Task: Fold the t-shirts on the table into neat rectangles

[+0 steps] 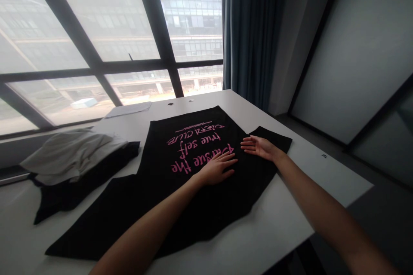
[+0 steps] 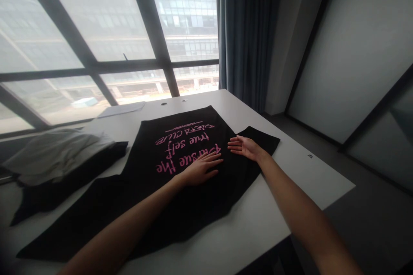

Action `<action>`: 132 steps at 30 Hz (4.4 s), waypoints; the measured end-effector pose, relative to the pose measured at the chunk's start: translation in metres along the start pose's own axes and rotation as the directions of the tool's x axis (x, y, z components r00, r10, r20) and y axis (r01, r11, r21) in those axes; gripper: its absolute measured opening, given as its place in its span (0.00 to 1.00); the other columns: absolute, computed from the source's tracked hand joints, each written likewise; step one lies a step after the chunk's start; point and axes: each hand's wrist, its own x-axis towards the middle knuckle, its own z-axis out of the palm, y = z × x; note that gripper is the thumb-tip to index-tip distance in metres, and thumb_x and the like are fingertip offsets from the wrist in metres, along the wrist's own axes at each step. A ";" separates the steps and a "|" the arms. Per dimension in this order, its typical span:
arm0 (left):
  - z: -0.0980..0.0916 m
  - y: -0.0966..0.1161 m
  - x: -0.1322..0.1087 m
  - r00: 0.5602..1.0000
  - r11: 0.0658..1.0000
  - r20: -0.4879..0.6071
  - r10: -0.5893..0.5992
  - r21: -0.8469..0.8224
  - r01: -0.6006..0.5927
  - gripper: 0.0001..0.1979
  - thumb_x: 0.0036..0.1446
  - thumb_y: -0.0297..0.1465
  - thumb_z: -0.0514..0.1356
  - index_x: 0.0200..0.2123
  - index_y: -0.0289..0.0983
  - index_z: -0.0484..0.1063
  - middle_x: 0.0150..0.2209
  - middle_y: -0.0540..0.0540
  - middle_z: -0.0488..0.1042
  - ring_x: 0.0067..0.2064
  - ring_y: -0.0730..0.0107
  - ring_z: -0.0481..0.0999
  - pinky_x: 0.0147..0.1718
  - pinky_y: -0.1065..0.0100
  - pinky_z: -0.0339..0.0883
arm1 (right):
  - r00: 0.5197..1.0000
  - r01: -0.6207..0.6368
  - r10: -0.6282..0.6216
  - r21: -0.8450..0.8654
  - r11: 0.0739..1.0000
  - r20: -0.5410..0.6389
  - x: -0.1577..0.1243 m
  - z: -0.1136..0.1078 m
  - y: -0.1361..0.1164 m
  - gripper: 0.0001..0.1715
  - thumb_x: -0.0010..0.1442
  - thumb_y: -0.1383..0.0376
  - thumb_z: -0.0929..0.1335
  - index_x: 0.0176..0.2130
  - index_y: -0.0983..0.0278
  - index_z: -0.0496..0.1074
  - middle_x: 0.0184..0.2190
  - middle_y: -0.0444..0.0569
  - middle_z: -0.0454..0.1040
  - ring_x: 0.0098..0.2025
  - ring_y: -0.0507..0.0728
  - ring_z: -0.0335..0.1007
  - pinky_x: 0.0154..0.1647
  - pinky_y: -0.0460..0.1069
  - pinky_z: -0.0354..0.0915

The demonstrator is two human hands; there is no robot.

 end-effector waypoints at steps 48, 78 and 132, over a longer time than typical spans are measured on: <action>-0.014 0.019 -0.003 0.999 0.999 0.004 0.052 0.013 -0.052 0.27 0.69 0.44 0.54 0.68 0.46 0.60 0.71 0.46 0.54 0.73 0.55 0.48 0.70 0.47 0.37 | 0.958 -0.037 0.228 -0.715 0.698 0.173 -0.038 -0.037 -0.035 0.23 0.64 0.49 0.66 0.40 0.67 0.74 0.36 0.59 0.83 0.36 0.60 0.82 0.29 0.45 0.73; 0.015 0.093 -0.018 0.914 0.927 0.191 0.357 -0.192 -0.322 0.32 0.66 0.48 0.55 0.70 0.49 0.54 0.73 0.46 0.48 0.72 0.50 0.48 0.69 0.44 0.36 | 0.913 0.001 -0.404 -0.990 -0.140 0.058 0.017 0.011 0.038 0.39 0.72 0.46 0.51 0.71 0.64 0.53 0.73 0.56 0.45 0.75 0.62 0.35 0.71 0.65 0.33; 0.019 0.093 -0.021 0.919 0.926 0.157 0.362 -0.175 -0.335 0.32 0.66 0.47 0.57 0.70 0.48 0.56 0.72 0.46 0.51 0.72 0.51 0.50 0.69 0.45 0.36 | 0.877 0.032 -0.475 -0.996 -0.086 0.069 0.013 0.006 0.036 0.34 0.71 0.56 0.58 0.70 0.67 0.56 0.73 0.57 0.47 0.74 0.64 0.36 0.71 0.66 0.38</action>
